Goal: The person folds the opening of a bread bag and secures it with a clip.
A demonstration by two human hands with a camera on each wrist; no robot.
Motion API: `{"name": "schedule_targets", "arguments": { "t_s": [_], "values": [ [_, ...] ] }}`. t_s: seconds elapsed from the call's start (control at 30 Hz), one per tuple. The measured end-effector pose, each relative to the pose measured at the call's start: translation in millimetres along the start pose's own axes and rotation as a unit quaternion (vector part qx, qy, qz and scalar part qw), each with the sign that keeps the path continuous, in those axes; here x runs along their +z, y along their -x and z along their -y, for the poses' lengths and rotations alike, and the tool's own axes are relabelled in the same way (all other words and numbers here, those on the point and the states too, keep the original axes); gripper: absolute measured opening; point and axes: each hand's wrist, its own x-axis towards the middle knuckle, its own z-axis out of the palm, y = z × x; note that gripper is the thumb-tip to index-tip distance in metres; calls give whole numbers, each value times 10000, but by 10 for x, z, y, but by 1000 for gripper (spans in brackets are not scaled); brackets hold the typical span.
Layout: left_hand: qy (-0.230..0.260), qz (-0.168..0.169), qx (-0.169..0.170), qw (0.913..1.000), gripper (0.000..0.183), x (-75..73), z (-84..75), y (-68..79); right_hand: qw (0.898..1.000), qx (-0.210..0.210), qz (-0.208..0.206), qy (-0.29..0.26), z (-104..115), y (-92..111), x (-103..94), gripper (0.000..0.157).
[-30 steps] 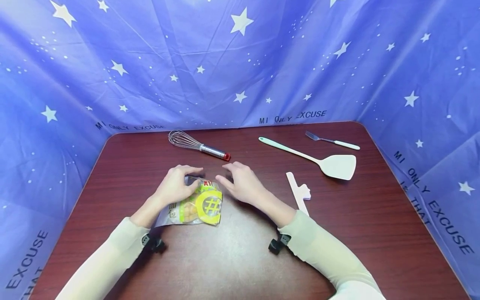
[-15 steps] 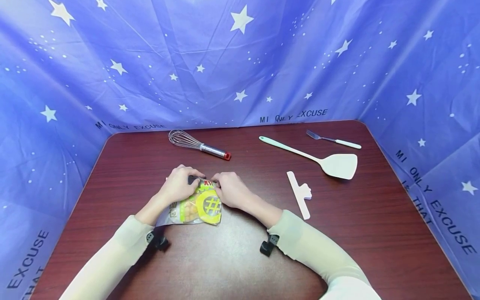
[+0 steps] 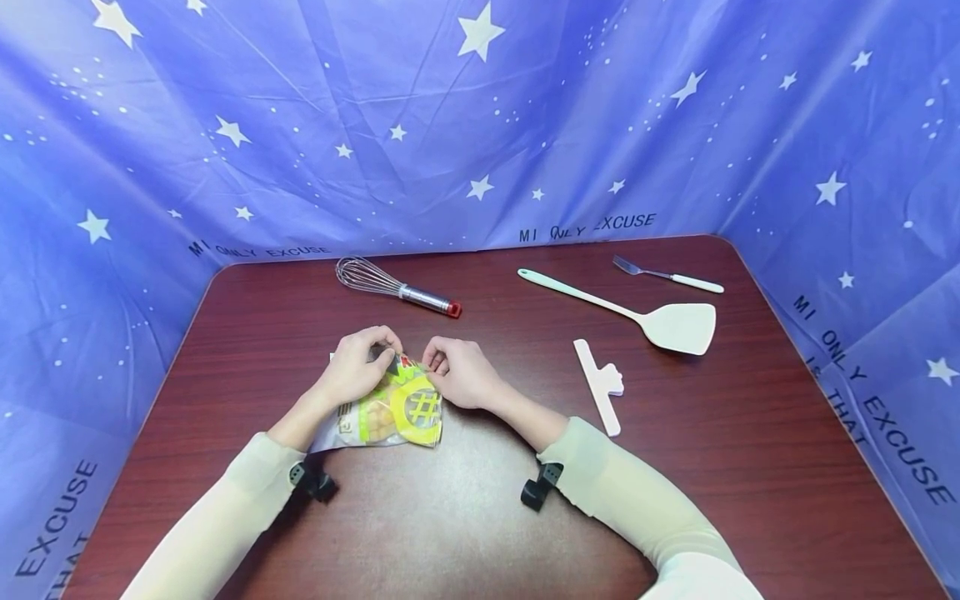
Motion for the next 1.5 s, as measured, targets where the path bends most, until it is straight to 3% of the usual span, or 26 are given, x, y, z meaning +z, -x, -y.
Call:
{"name": "schedule_targets", "arguments": {
  "t_s": [0.13, 0.37, 0.7, 0.97, 1.13, 1.5],
  "values": [
    [199, -127, 163, 9996, 17, -52, 51, 19, 9996, -166, 81, -210, -15, 22, -14, 10],
    [309, 126, 452, 9984, 22, -131, 127, 45, 9981, -466, 210, -347, -45, 44, -26, 16],
    [15, -34, 447, 9990, 17, -141, 151, 54, 9954, -917, 198, -177, -62, 59, -18, 18],
    [37, -22, 335, 9994, 26, -115, 180, 87, 9936, -1125, 108, 56, -72, 99, -25, 15],
    [105, 75, 356, 9993, 18, -86, 160, 88, 9920, -1250, 31, 151, -67, 98, -28, 14],
    [-242, 293, 607, 9974, 18, -25, 167, 73, 9908, -1350, 47, 127, -68, 81, -24, 16]
  ]
}}
